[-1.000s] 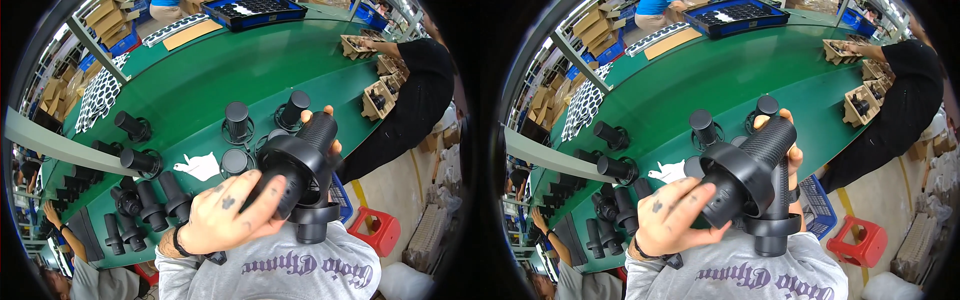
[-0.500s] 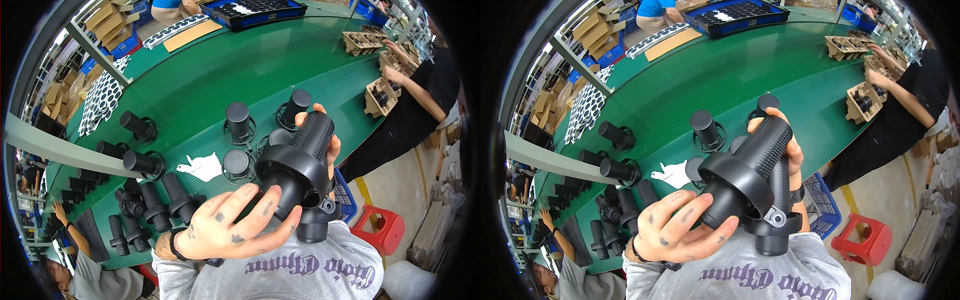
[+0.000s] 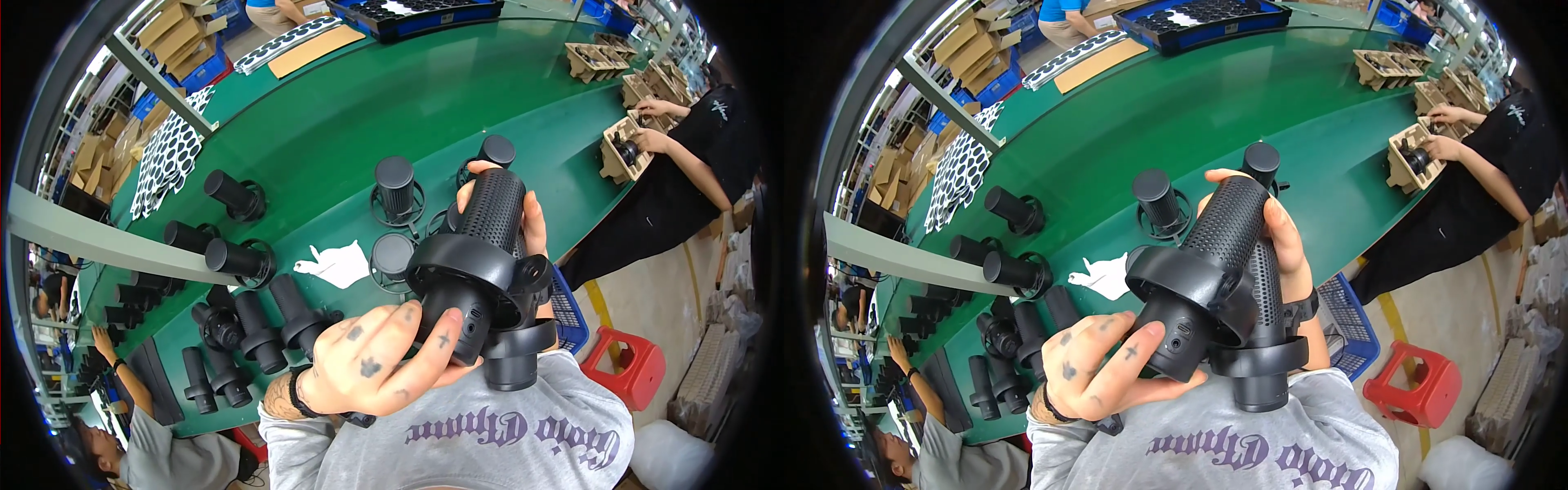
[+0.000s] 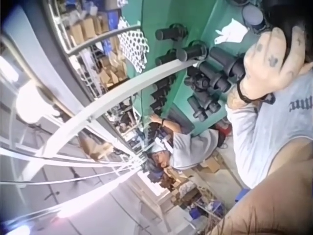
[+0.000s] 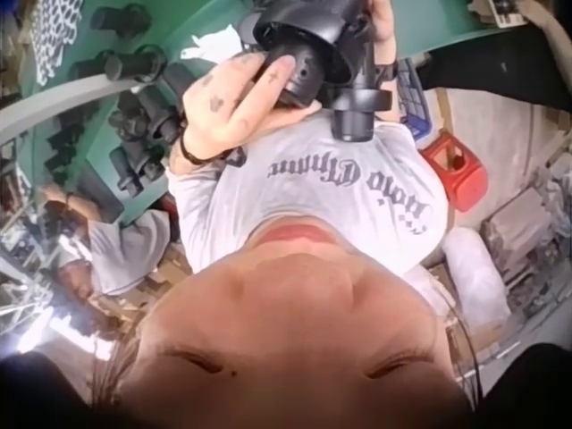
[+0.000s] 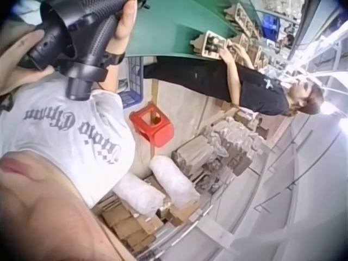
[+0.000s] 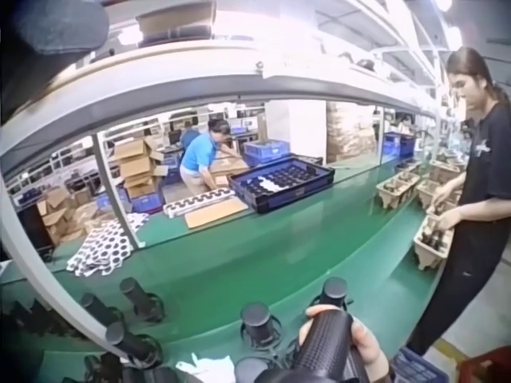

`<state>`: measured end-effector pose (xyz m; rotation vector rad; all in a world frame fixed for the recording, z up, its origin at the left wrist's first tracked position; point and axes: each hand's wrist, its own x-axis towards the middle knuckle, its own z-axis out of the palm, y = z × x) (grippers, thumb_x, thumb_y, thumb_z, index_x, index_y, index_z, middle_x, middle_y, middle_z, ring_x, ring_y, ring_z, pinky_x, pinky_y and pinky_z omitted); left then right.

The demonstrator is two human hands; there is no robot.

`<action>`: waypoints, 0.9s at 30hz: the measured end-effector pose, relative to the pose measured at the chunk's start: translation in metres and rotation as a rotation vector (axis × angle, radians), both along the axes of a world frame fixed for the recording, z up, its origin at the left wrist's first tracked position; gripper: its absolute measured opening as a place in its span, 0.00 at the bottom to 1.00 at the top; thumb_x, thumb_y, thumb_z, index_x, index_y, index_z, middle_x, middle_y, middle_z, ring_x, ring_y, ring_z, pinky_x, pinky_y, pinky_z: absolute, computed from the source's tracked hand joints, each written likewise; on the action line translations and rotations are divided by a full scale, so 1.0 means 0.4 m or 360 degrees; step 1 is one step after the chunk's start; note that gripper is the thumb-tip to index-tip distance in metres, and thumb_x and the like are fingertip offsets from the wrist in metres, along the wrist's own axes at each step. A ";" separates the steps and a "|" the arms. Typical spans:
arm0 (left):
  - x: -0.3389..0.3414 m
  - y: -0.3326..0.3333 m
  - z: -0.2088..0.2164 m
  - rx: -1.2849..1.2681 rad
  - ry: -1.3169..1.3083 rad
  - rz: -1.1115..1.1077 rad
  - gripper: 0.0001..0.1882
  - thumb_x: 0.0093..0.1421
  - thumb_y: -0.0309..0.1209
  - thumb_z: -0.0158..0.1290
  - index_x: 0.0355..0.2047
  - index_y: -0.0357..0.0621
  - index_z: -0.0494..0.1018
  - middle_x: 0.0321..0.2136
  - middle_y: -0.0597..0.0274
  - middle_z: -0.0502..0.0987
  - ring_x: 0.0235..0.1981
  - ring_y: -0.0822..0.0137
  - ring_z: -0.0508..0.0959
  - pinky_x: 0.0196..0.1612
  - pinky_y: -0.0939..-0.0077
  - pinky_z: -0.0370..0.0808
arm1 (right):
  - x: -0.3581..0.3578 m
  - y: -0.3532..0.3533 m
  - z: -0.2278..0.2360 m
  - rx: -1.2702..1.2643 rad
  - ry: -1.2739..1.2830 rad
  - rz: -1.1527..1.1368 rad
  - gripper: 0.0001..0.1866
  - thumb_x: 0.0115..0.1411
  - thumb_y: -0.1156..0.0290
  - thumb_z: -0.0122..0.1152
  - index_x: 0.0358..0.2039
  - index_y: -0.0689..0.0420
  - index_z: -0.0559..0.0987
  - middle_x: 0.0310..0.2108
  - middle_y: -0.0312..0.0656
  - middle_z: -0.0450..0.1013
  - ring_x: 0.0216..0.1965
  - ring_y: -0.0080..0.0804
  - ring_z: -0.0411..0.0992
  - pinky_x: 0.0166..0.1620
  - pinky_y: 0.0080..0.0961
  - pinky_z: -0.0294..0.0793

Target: The person picks up a microphone and a shock mount, fits the microphone into the mount, and rotates it before placing the assembly into a cardboard tray. This process is repeated multiple times with other microphones and mounts.

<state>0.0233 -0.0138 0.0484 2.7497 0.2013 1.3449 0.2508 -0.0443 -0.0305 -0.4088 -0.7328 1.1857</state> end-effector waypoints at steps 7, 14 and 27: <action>-0.065 0.026 0.003 -0.0517 0.0183 -0.0448 0.37 0.31 0.51 0.75 0.38 0.42 0.74 0.34 0.58 0.71 0.29 0.64 0.76 0.29 0.71 0.76 | 0.038 0.005 0.025 0.0279 -0.0154 0.0058 0.46 0.50 0.41 0.66 0.55 0.67 0.64 0.37 0.57 0.71 0.36 0.37 0.75 0.35 0.29 0.79; -0.052 0.054 -0.030 -0.1089 0.0855 -0.0711 0.32 0.39 0.42 0.68 0.45 0.46 0.72 0.46 0.61 0.71 0.44 0.56 0.75 0.39 0.67 0.76 | 0.076 0.058 0.182 0.1007 -0.1265 0.0785 0.37 0.42 0.57 0.76 0.47 0.72 0.75 0.43 0.52 0.74 0.44 0.42 0.74 0.47 0.33 0.73; -0.111 -0.038 -0.069 -0.2185 0.0953 -0.0890 0.19 0.45 0.30 0.66 0.38 0.41 0.75 0.31 0.61 0.67 0.31 0.69 0.71 0.27 0.75 0.71 | -0.058 0.006 0.070 0.0424 -0.0891 0.1030 0.34 0.45 0.54 0.73 0.43 0.71 0.78 0.40 0.54 0.76 0.40 0.43 0.74 0.43 0.33 0.74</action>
